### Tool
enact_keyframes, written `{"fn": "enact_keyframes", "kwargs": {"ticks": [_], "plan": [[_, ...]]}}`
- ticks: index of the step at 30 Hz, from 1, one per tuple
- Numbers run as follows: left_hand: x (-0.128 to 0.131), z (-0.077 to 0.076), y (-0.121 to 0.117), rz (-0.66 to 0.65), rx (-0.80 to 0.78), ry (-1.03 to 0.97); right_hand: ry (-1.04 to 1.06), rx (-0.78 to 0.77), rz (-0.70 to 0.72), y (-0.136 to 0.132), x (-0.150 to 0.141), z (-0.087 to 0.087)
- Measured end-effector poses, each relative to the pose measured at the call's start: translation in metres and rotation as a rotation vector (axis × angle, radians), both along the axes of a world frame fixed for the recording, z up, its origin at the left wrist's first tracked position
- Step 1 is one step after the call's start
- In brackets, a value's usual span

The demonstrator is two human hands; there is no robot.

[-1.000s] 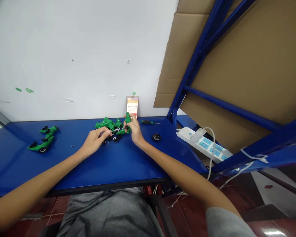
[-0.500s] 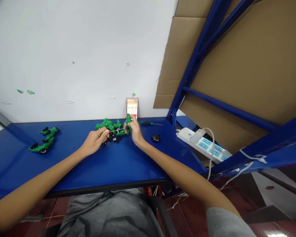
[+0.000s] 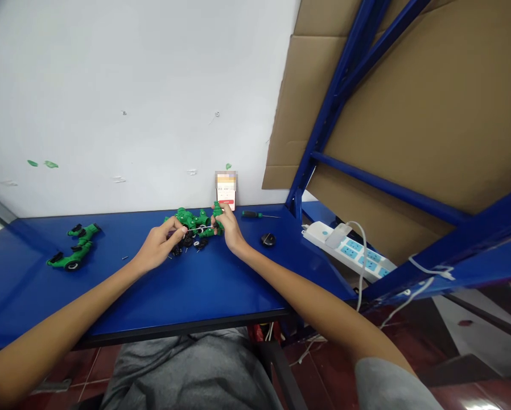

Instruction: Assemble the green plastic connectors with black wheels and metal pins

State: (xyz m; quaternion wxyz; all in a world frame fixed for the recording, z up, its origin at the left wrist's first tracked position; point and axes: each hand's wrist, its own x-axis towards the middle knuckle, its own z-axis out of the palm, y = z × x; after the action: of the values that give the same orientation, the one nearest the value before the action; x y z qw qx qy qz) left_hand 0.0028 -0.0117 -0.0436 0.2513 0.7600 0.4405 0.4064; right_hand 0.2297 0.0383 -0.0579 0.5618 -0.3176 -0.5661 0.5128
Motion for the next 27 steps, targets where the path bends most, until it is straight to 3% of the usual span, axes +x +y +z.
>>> {"fn": "enact_keyframes", "kwargs": {"ticks": [4, 11, 17, 22, 27], "plan": [[0.0005, -0.0015, 0.0015, 0.035, -0.015, 0.036, -0.007, 0.010, 0.011, -0.0016, -0.0019, 0.0023], [0.0004, -0.0006, -0.0001, -0.040, 0.015, -0.026, -0.011, -0.004, 0.013, 0.0002, -0.0022, 0.0004], [-0.0016, -0.0002, 0.0019, -0.053, 0.041, 0.134, -0.006, -0.035, 0.019, 0.0018, 0.0000, 0.0017], [-0.0035, 0.0003, 0.0031, -0.071, -0.005, 0.121, -0.028, -0.024, 0.077, 0.0010, -0.0013, 0.0001], [-0.0027, -0.0016, 0.0030, -0.060, 0.097, 0.057, -0.031, -0.001, 0.086, 0.0024, -0.0029, -0.0024]]}}
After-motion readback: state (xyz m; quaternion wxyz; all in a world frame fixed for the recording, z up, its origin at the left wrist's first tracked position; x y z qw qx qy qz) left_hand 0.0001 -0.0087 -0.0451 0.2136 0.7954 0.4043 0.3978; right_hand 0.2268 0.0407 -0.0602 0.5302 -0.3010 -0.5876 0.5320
